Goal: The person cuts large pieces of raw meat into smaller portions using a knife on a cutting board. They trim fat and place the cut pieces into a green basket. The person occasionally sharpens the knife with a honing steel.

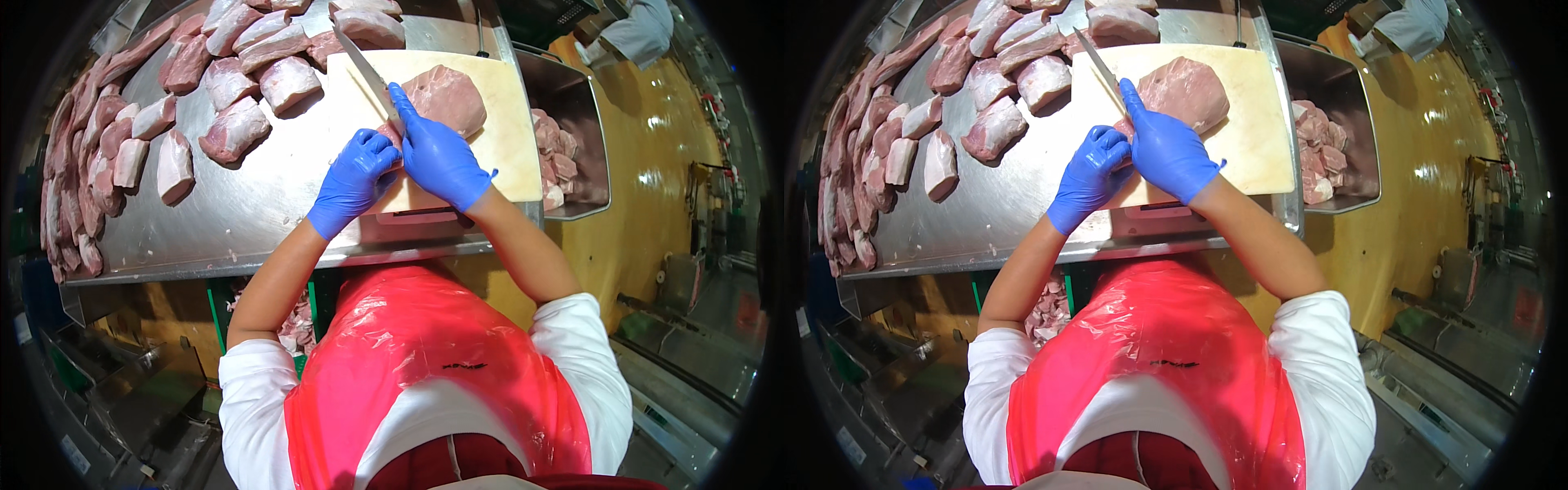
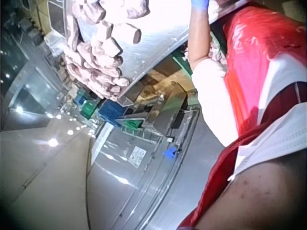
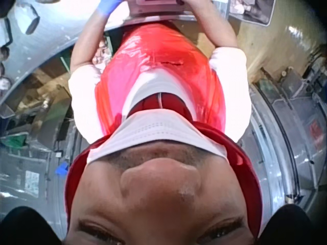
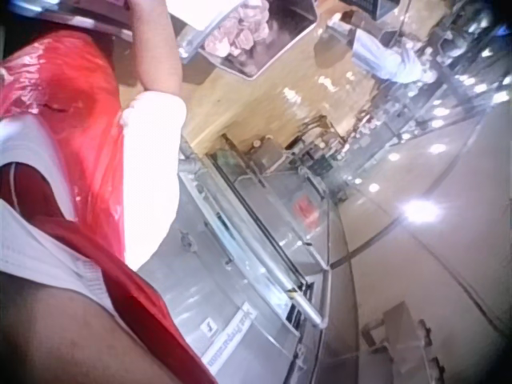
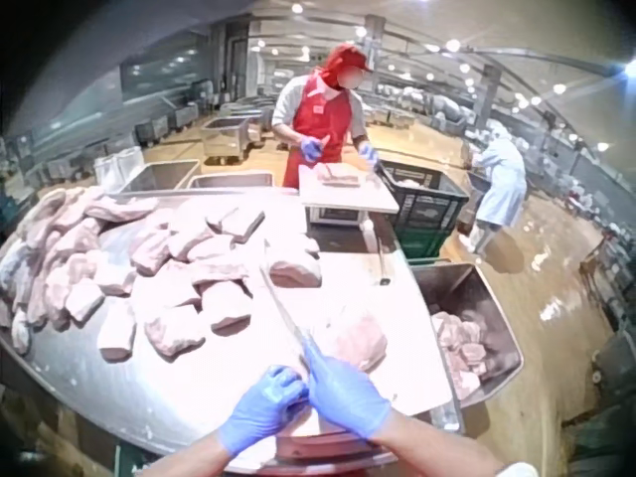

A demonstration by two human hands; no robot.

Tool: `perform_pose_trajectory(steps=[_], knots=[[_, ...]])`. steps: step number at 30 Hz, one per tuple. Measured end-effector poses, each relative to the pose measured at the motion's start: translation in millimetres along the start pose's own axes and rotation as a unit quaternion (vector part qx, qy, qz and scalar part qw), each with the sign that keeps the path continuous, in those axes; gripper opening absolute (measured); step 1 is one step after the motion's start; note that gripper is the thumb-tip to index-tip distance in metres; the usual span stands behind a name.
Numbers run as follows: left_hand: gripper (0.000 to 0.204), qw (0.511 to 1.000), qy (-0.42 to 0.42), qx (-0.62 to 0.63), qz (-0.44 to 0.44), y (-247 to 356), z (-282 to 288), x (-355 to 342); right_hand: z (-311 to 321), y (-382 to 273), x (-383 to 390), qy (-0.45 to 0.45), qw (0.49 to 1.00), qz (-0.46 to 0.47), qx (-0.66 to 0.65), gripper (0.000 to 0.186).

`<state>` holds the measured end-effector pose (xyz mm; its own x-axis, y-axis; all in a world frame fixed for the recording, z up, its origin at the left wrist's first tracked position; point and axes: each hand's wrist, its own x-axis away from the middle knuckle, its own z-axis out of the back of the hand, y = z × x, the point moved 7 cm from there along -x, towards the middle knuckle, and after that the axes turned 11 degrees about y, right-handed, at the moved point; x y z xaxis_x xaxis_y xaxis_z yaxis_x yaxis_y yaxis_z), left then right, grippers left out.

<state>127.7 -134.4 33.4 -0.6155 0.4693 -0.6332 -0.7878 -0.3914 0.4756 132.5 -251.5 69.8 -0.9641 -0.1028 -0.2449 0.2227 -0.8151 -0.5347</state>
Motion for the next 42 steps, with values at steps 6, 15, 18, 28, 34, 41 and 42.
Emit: perform_pose_trajectory(steps=[6,15,18,28,34,41,42], knots=[[0.027,0.999,0.033,0.034,0.010,-27.3,1.1,-6.1,28.4,22.1,75.3,-0.176,0.972,-0.013,0.155,0.085],[0.018,0.916,0.122,0.183,0.335,-154.7,38.5,-37.2,152.5,64.2,181.2,-0.236,0.925,-0.034,0.295,0.088],[0.019,0.790,0.203,0.396,0.422,-144.1,66.8,3.3,165.9,88.6,186.2,-0.108,0.980,-0.075,0.149,0.073],[0.027,0.807,0.448,-0.056,0.382,-12.8,247.6,264.3,102.6,139.2,71.1,0.040,0.935,-0.218,-0.278,0.025],[0.028,0.740,0.012,-0.183,0.647,-55.3,143.5,397.7,61.9,93.4,45.2,-0.016,0.919,-0.202,-0.338,0.023],[0.034,0.958,0.148,0.075,0.233,-57.9,75.2,26.1,80.6,123.6,75.6,0.157,0.864,-0.292,-0.378,0.017],[0.039,0.960,0.140,0.119,0.212,-55.4,54.2,-16.4,84.2,133.7,79.7,0.185,0.854,-0.310,-0.376,0.017]])
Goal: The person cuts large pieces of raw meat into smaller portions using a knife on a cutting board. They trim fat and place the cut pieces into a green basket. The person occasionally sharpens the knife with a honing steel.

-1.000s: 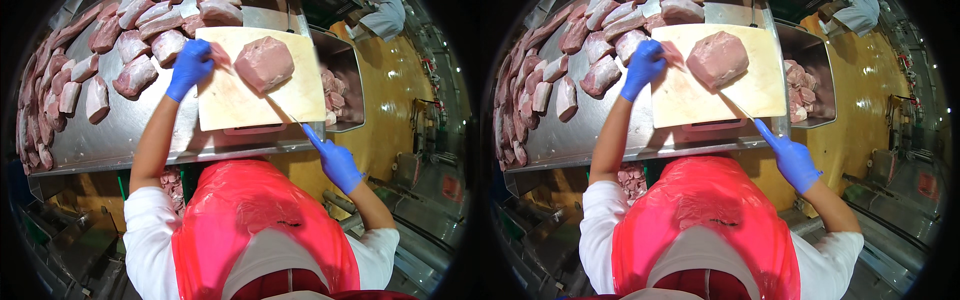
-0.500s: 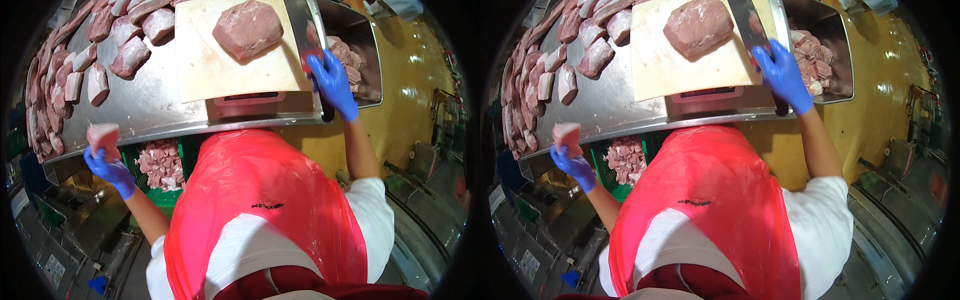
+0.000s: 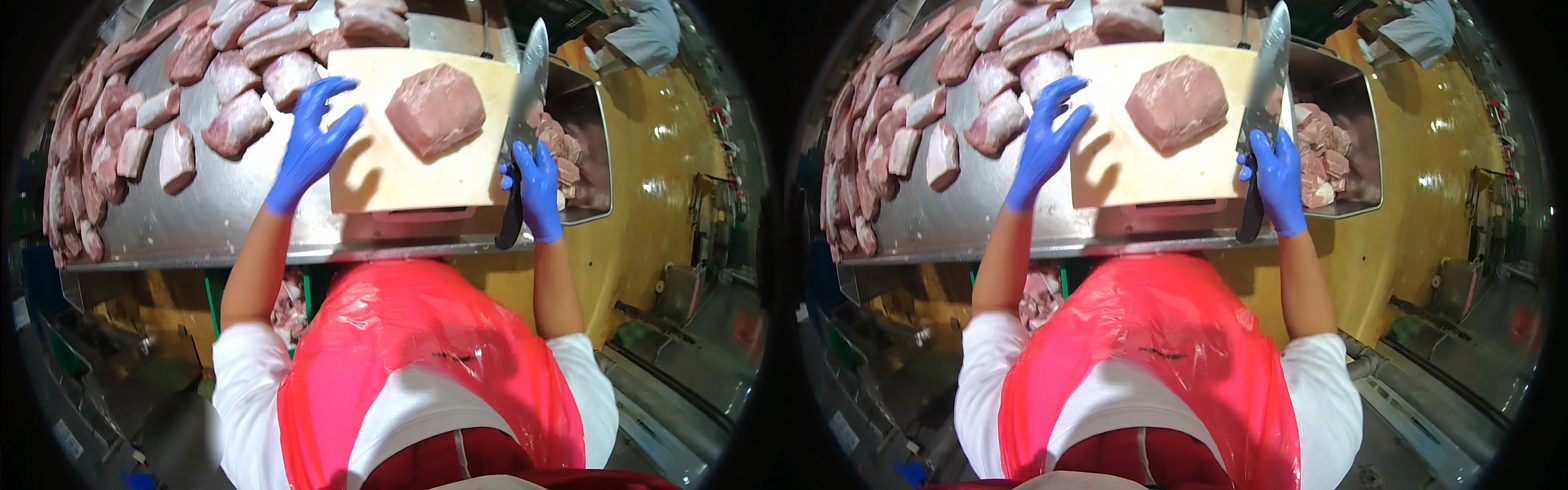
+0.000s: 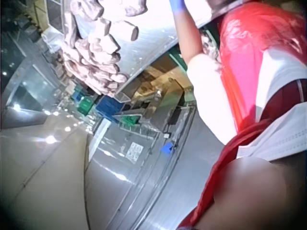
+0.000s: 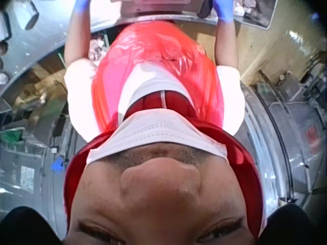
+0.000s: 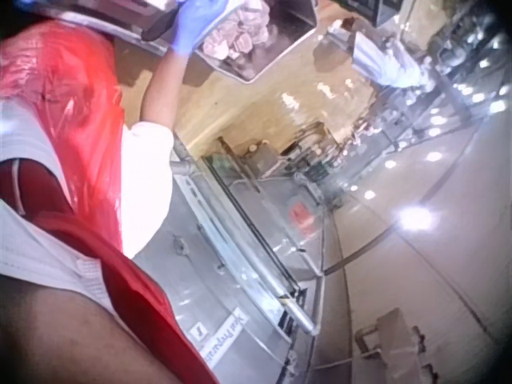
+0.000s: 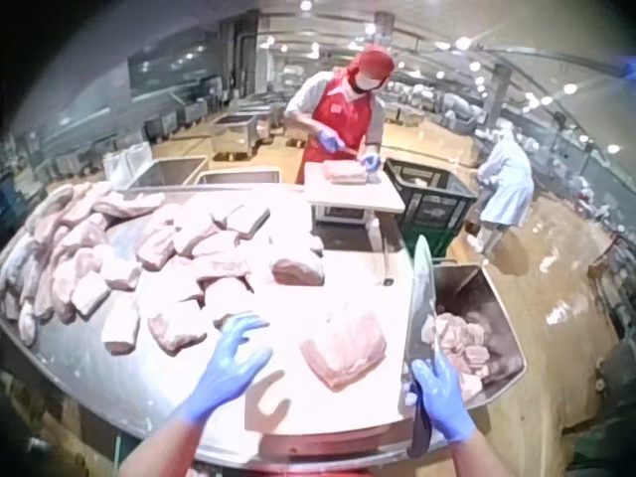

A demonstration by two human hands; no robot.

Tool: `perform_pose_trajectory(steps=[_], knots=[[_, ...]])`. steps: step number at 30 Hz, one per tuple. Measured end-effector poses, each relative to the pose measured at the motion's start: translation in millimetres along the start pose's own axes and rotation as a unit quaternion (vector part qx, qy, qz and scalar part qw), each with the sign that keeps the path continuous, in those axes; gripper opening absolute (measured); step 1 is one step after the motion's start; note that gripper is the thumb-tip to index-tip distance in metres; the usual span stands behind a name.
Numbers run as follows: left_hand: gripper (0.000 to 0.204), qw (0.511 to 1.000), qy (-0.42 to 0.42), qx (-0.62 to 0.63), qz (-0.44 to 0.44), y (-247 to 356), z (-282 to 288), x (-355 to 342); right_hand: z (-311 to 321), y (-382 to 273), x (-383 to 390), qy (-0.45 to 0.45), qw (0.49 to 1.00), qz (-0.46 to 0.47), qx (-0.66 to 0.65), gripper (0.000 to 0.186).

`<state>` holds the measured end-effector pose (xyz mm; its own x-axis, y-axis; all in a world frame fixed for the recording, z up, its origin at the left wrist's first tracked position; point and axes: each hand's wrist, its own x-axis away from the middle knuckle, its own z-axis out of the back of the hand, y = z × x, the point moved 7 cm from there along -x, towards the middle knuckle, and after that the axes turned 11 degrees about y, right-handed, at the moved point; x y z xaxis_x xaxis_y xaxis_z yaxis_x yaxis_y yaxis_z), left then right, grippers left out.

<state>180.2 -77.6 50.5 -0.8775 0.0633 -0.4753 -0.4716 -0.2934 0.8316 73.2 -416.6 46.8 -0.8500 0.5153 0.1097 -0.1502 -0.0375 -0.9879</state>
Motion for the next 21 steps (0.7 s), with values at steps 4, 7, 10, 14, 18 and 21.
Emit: perform_pose_trajectory(steps=[4,7,10,14,18,21], knots=[[0.050,0.970,-0.058,0.165,0.171,-0.2,-86.5,-32.7,22.4,17.3,-22.6,0.031,0.998,0.003,-0.046,0.018],[0.049,0.911,0.011,0.234,0.338,-26.8,-94.4,-2.3,12.4,17.8,-57.1,-0.001,0.997,0.053,-0.051,0.026],[0.047,0.883,0.085,0.313,0.339,-38.4,-86.6,16.8,-28.9,13.7,-91.3,-0.072,0.992,0.062,-0.082,0.016],[0.047,0.916,0.119,0.261,0.282,-35.6,-82.3,44.4,-99.0,18.8,-93.8,-0.207,0.970,0.013,-0.128,0.019],[0.042,0.900,0.203,0.288,0.259,-24.3,-98.6,53.3,-85.2,38.3,-25.8,-0.231,0.959,0.156,0.048,0.038],[0.041,0.874,0.068,0.398,0.270,-0.9,-169.6,26.6,-27.1,43.0,-6.9,-0.154,0.965,0.211,0.026,0.027]])
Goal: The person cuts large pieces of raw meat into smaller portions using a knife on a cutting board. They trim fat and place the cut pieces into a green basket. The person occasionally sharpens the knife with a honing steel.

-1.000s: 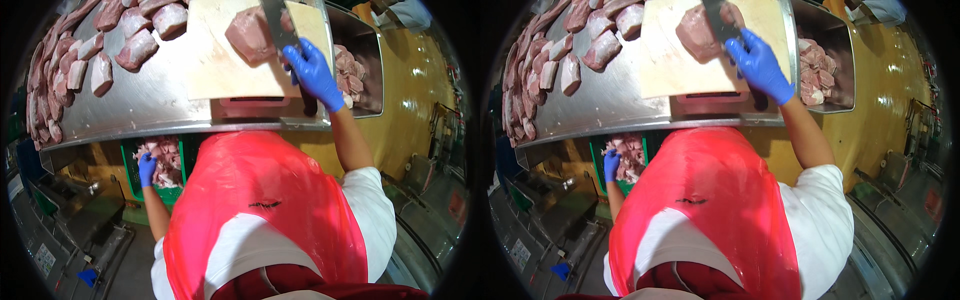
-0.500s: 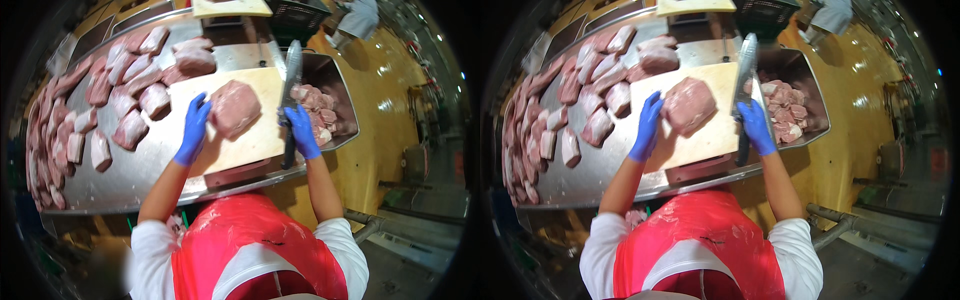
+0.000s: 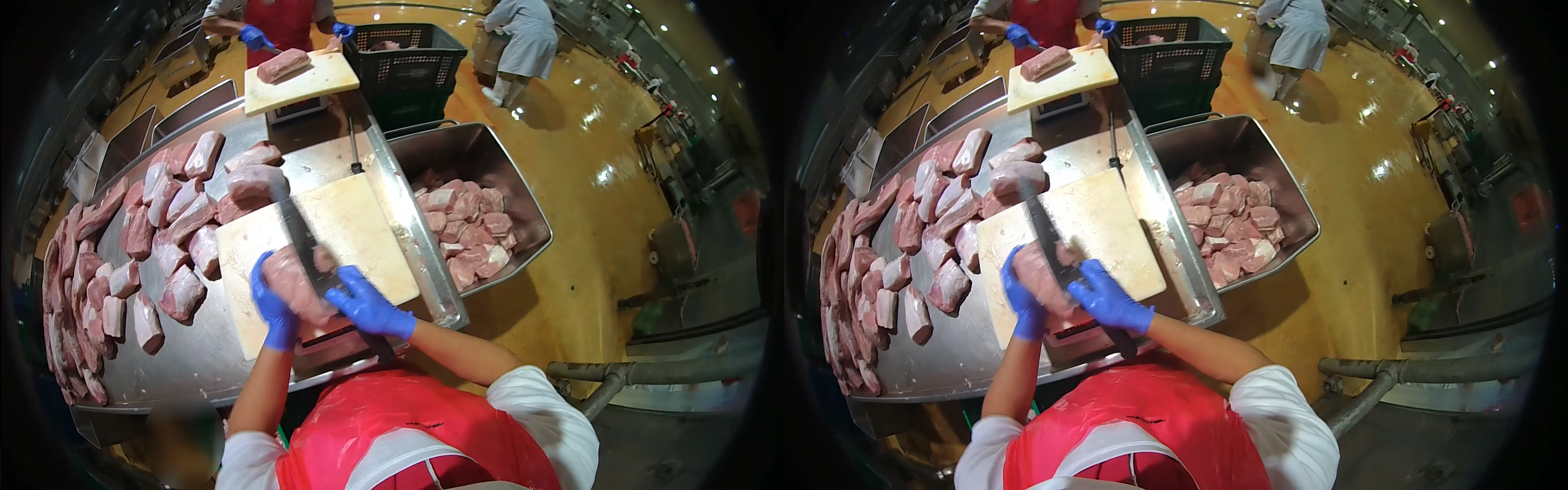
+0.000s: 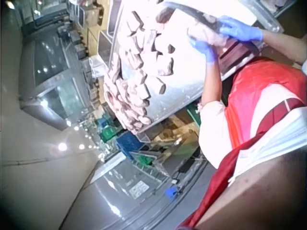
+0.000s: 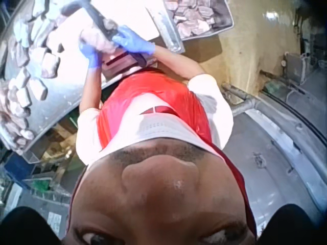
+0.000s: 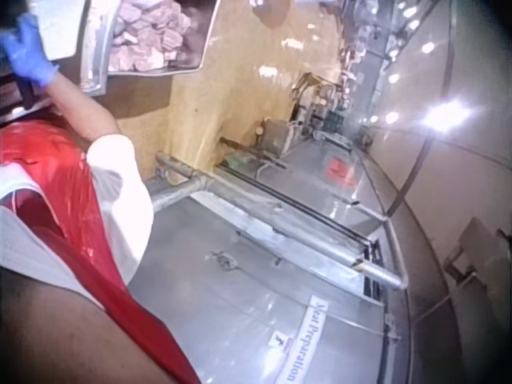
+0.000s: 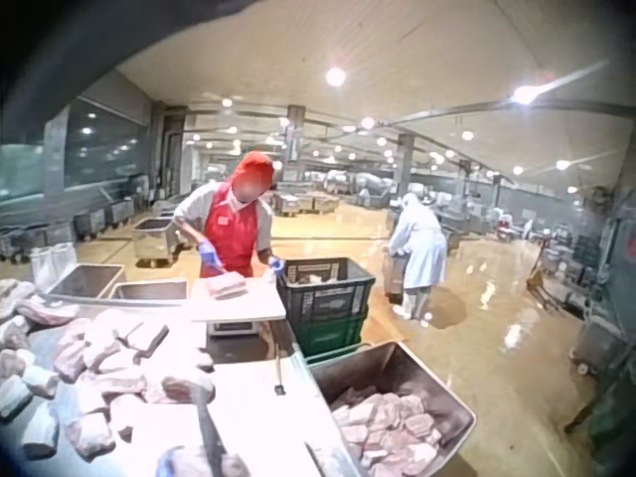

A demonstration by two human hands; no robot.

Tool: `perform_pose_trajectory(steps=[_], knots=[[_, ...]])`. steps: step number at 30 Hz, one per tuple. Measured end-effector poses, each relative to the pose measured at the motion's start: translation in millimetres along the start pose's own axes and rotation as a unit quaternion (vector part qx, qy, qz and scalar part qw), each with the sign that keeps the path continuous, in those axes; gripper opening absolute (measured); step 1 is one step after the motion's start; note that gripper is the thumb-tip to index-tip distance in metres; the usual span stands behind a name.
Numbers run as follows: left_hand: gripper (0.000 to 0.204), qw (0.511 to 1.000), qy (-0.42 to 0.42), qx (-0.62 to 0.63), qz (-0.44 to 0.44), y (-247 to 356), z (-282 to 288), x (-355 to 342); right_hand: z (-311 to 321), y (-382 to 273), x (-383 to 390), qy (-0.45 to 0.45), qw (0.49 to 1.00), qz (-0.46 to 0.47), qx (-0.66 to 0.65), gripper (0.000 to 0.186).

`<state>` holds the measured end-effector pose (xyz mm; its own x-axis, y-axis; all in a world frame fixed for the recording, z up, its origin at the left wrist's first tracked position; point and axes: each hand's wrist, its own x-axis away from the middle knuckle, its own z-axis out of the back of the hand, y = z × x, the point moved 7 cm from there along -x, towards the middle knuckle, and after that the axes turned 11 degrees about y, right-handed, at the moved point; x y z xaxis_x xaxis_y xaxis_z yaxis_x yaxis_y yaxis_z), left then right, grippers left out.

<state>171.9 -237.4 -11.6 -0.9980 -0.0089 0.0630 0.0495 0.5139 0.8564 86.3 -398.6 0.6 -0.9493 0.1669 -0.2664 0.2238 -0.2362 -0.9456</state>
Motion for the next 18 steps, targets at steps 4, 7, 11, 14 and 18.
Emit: perform_pose_trajectory(steps=[4,7,11,14,18], knots=[[0.042,0.970,-0.142,-0.195,0.034,-58.9,-127.0,-9.0,160.5,29.4,-23.2,0.252,0.963,-0.095,-0.030,0.020],[0.050,0.885,-0.365,-0.255,0.136,-66.5,-158.8,28.6,297.4,36.1,-14.7,0.460,0.882,-0.103,0.001,0.024],[0.039,0.857,-0.345,-0.382,-0.006,9.4,-72.4,31.2,297.2,34.3,16.6,0.375,0.915,-0.136,-0.056,0.025],[0.035,0.934,-0.140,-0.328,0.030,64.2,41.8,-12.4,202.5,16.5,26.9,0.256,0.944,-0.196,-0.069,0.029],[0.038,0.880,0.018,-0.467,-0.082,132.6,176.4,-73.4,51.6,-7.0,25.8,0.119,0.940,-0.312,-0.072,0.021]])
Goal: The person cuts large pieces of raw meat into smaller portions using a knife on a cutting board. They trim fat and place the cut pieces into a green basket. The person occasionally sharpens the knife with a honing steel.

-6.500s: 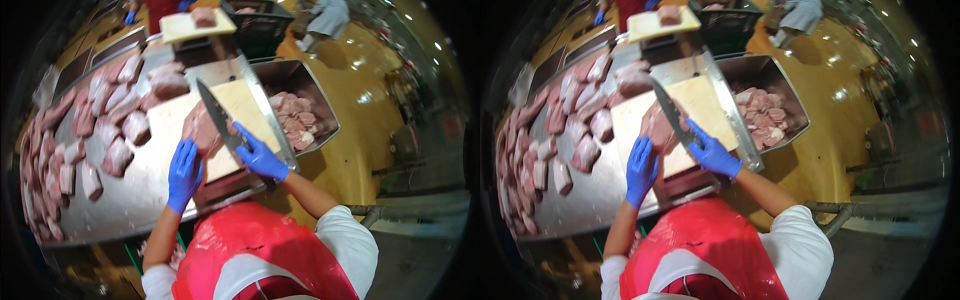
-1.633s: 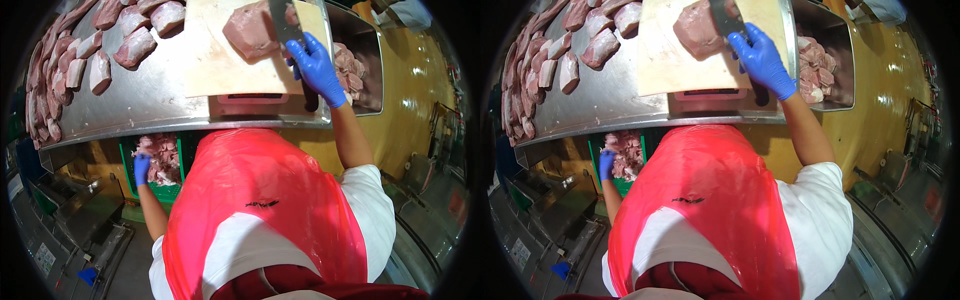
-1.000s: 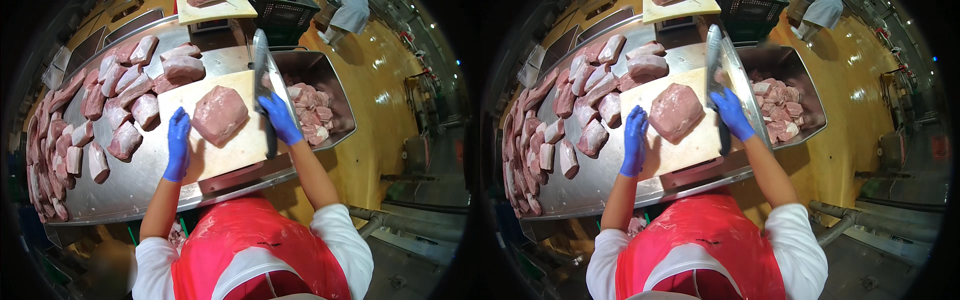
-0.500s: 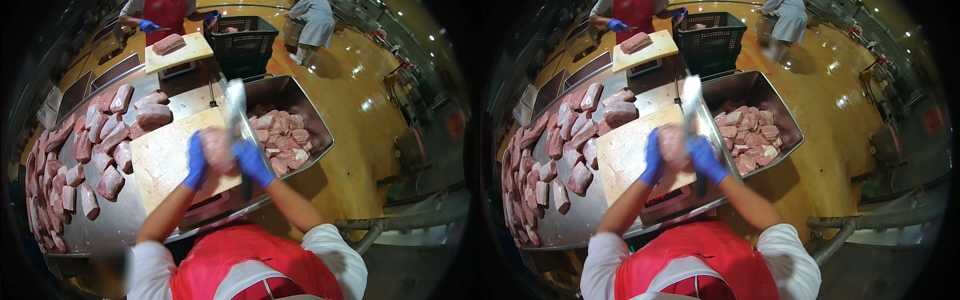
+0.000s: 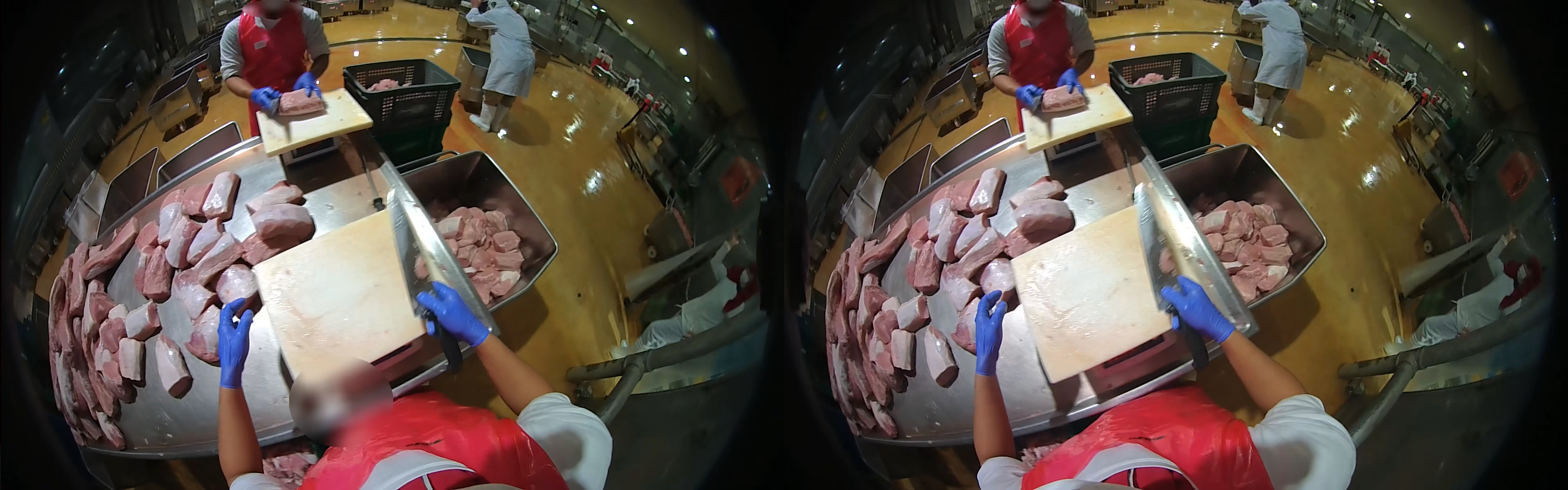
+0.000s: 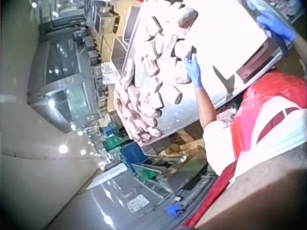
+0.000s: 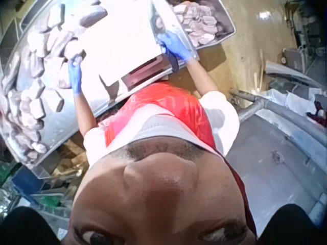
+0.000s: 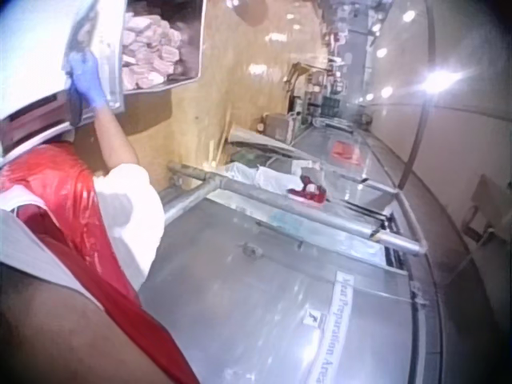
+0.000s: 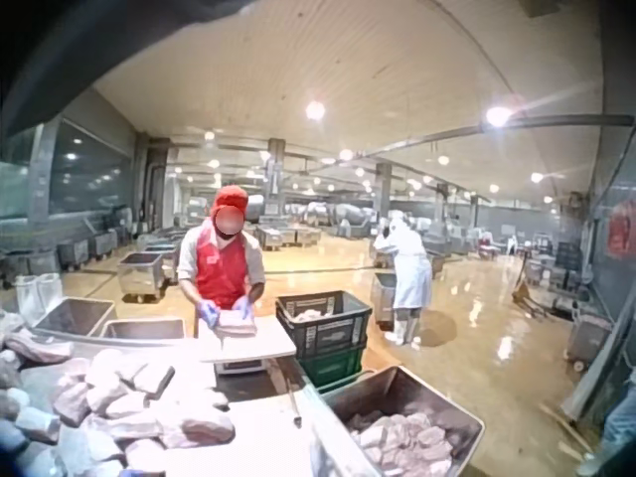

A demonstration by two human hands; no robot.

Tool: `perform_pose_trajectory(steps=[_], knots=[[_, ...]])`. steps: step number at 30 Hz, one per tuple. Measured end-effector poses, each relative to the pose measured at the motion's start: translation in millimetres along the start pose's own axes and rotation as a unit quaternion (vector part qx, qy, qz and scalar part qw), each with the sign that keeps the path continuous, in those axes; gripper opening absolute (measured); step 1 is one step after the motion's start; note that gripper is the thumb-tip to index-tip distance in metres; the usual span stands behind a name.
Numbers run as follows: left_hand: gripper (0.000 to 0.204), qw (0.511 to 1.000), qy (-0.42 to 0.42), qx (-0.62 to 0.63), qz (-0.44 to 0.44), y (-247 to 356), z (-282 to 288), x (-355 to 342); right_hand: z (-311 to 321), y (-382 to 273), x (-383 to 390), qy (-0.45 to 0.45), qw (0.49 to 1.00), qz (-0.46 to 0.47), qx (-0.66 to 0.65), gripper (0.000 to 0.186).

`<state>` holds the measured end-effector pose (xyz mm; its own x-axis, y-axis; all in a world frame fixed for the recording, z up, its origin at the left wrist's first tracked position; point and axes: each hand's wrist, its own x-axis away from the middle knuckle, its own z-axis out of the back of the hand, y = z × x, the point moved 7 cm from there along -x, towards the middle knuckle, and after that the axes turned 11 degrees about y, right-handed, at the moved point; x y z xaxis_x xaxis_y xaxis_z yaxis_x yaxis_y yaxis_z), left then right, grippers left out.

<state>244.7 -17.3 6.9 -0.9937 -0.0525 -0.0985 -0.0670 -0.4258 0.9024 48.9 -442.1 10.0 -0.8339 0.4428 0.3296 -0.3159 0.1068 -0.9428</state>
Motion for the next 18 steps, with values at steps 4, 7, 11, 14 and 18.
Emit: perform_pose_trajectory(steps=[4,7,11,14,18], knots=[[0.083,0.875,-0.106,-0.455,-0.125,-69.0,57.3,-29.2,-85.9,-1.9,7.1,-0.023,0.999,-0.017,0.024,0.018],[0.102,0.875,-0.126,-0.450,-0.130,-109.6,75.8,-60.5,-106.9,-5.6,3.7,0.017,1.000,0.012,-0.003,0.019],[0.109,0.900,-0.132,-0.377,-0.176,-140.3,67.7,-115.9,-114.9,3.5,5.1,0.049,0.999,-0.024,0.001,0.018],[0.108,0.888,-0.197,-0.406,-0.090,-168.0,54.9,-150.8,-115.0,4.5,7.2,0.063,0.998,-0.004,0.005,0.018],[0.111,0.883,-0.239,-0.397,-0.075,-169.4,50.4,-179.2,-114.5,10.8,4.4,0.069,0.997,-0.021,-0.009,0.018]])
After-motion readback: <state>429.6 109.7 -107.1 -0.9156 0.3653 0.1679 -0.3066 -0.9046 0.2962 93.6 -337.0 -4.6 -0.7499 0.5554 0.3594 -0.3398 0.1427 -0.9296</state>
